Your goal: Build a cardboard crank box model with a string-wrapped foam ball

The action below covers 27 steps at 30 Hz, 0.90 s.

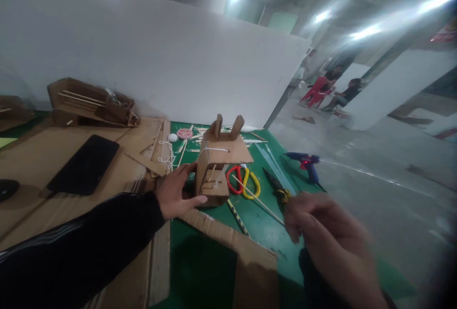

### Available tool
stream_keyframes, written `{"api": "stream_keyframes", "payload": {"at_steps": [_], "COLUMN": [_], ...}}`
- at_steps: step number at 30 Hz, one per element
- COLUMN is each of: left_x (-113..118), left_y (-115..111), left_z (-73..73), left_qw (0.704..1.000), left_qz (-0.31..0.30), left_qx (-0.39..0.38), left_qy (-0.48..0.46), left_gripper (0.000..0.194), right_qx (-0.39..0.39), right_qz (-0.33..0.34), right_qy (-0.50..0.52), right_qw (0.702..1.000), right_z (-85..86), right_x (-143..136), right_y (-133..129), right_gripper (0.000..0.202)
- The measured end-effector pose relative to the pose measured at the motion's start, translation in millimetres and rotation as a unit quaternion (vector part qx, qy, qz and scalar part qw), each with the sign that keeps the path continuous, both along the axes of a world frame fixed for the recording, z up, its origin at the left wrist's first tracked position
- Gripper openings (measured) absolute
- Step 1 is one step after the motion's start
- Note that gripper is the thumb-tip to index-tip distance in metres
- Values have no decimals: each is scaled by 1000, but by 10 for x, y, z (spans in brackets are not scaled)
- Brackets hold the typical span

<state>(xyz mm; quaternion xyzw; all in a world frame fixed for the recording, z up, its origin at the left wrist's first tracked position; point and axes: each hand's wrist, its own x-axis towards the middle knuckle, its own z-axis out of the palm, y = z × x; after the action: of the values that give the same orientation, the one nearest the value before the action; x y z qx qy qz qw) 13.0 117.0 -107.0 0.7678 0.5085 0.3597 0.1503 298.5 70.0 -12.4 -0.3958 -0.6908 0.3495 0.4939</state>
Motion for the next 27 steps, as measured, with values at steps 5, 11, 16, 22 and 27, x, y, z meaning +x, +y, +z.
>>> {"api": "stream_keyframes", "payload": {"at_steps": [5,11,16,22,27], "left_x": [-5,-1,-6,4,10], "left_y": [15,21,26,27,21], "left_z": [-25,-38,-42,-19,-26], "left_qw": [1000,1000,1000,1000,1000], "left_qz": [-2,2,5,4,10], "left_qx": [7,12,4,-3,2], "left_qy": [2,4,14,11,11], "left_gripper": [80,79,81,80,80], "right_qx": [-35,-7,-13,-52,-104], "right_qz": [37,48,39,61,82], "right_qy": [-171,-267,-281,-209,-99], "right_qw": [984,962,959,975,986], "right_z": [-150,-329,-397,-392,-367], "right_x": [-222,-363,-409,-376,-333], "right_y": [406,634,686,707,705], "right_gripper": [12,18,20,14,26]}}
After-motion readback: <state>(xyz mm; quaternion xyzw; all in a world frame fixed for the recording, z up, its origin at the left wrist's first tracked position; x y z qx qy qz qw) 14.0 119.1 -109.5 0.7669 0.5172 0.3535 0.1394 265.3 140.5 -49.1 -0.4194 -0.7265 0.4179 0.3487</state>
